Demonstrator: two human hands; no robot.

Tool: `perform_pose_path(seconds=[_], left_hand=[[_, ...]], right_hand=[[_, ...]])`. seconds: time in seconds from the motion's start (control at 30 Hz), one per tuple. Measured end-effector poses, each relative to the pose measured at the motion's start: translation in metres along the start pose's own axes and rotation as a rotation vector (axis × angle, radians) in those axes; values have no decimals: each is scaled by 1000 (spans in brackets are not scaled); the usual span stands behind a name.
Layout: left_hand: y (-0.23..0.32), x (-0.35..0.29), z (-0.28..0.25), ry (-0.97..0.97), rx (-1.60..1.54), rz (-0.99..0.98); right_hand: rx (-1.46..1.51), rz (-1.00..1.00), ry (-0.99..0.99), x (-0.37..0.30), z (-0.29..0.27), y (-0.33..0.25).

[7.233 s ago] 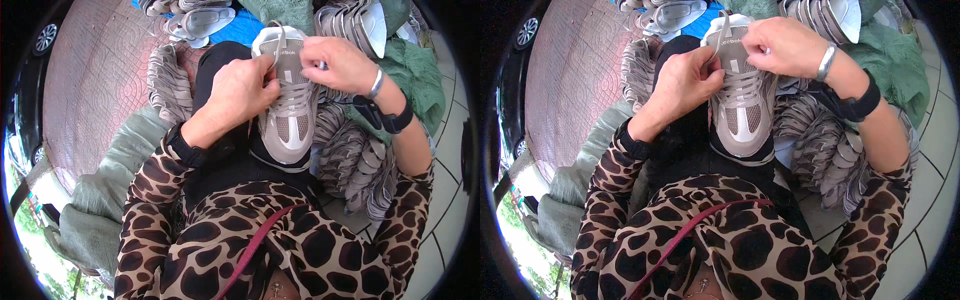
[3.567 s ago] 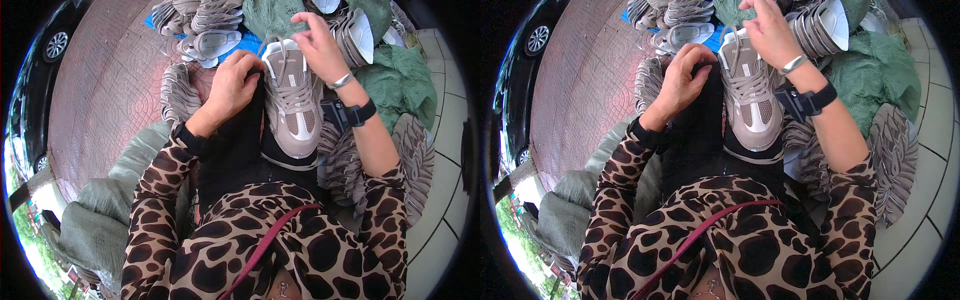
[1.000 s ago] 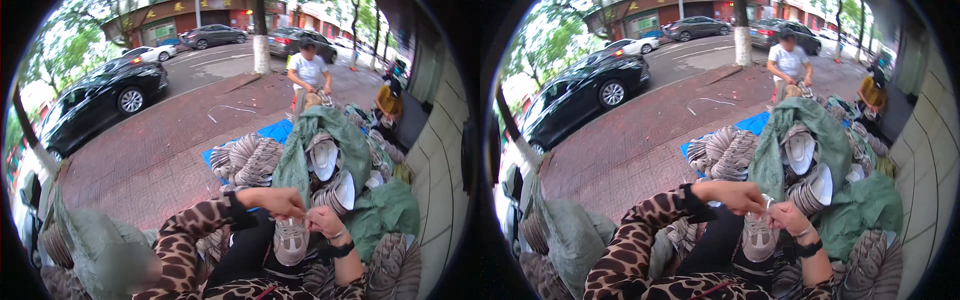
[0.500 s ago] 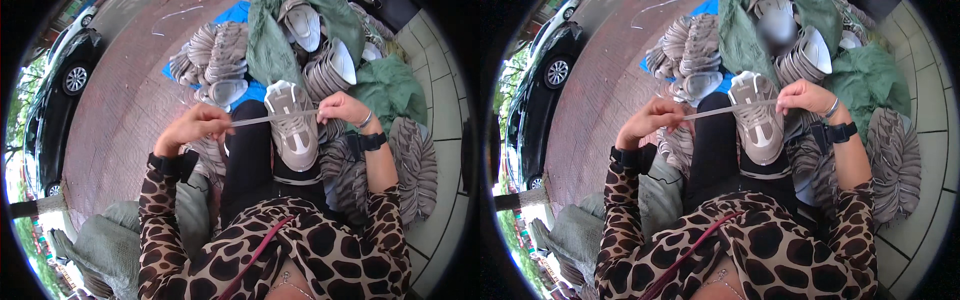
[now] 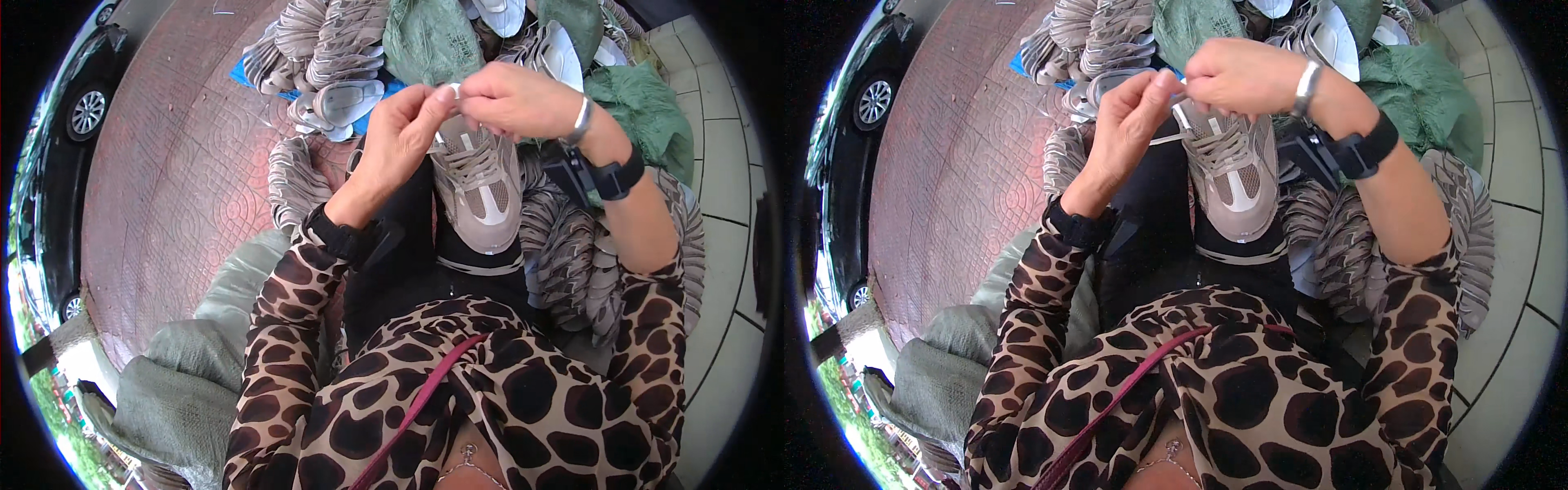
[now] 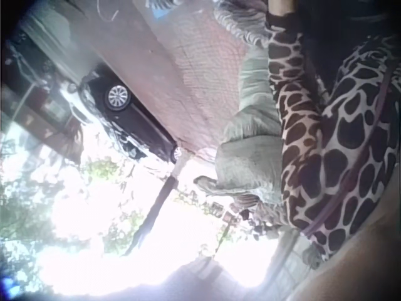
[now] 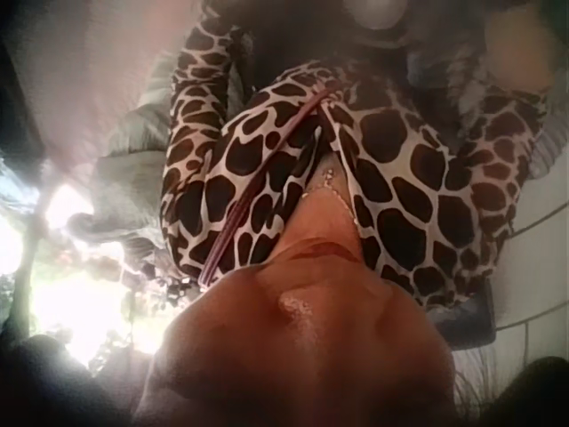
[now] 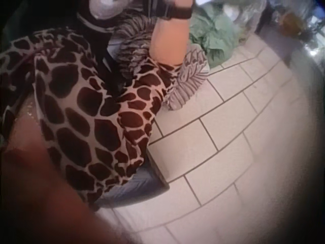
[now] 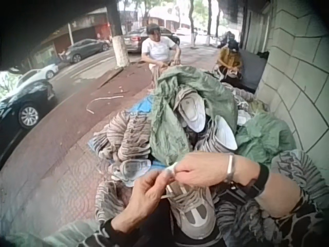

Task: The person sits on the ground and laces a beige sneaker by hand. They thread the laces through the eyelets, pull them tight, and tie a knot. The person then picks up a white shoe insole and places it inside the shoe.

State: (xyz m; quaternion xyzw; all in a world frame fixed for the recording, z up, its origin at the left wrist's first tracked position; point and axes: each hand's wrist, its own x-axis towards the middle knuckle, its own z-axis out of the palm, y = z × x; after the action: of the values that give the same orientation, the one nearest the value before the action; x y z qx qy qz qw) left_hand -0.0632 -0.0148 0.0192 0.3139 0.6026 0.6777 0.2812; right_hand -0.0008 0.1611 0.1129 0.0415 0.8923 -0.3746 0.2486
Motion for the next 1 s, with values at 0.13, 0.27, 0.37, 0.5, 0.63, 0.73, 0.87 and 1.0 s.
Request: perform_pose_path(seconds=[0.13,0.27,0.37,0.5,0.63,0.73,0.87,1.0], left_hand=[[-13,1,-5,-128,-47,-47],[-14,8,-4,-75,-13,-86],[-19,8,-1,12,-2,-30],[-33,2,2,104,56,-93],[-60,-17,11,172,416,-156],[-43,-24,20,177,561,-216],[-49,-22,20,156,725,-138],[-56,-17,21,133,630,-201]], right_hand=[[214,5,54,-1,16,19],[294,-14,212,5,23,38],[350,-40,270,5,27,45],[568,4,339,-2,39,53],[756,162,278,-18,65,62],[818,212,256,-27,94,65],[1007,214,257,-26,107,57],[1418,95,297,-21,112,79]])
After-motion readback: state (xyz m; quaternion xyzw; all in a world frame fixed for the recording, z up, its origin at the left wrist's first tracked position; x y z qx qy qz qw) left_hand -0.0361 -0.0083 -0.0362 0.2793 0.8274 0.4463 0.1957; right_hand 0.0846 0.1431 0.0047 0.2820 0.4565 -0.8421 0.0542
